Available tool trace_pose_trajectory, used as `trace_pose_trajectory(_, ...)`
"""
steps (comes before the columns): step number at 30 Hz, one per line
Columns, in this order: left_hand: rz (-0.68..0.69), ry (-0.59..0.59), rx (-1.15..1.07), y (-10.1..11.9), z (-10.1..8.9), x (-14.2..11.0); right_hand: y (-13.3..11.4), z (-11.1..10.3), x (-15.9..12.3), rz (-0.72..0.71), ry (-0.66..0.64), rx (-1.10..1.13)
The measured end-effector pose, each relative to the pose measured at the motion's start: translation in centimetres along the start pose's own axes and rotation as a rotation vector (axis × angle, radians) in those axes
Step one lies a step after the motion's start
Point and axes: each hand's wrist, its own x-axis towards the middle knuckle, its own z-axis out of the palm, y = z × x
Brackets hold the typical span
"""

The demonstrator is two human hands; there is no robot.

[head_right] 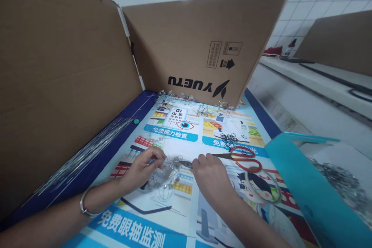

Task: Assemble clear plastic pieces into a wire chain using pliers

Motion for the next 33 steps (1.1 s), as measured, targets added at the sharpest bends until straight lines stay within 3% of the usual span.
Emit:
trace_pose_trajectory(8,-0.106,-0.098,-0.064,1.5,-0.3,0.3,0.9,0.7,-0.3,-0.003,0.164,-0.092)
trace_pose_trajectory(17,-0.233,-0.136,-0.262,2.0,-0.5,0.7,0.9,0.3,-0.3,-0.002,0.132,-0.097)
trace_pose_trajectory(33,-0.365,-0.081,-0.31,2.7,0.2,1.1,1.3,0.6,0.0,0.034,0.075,-0.1)
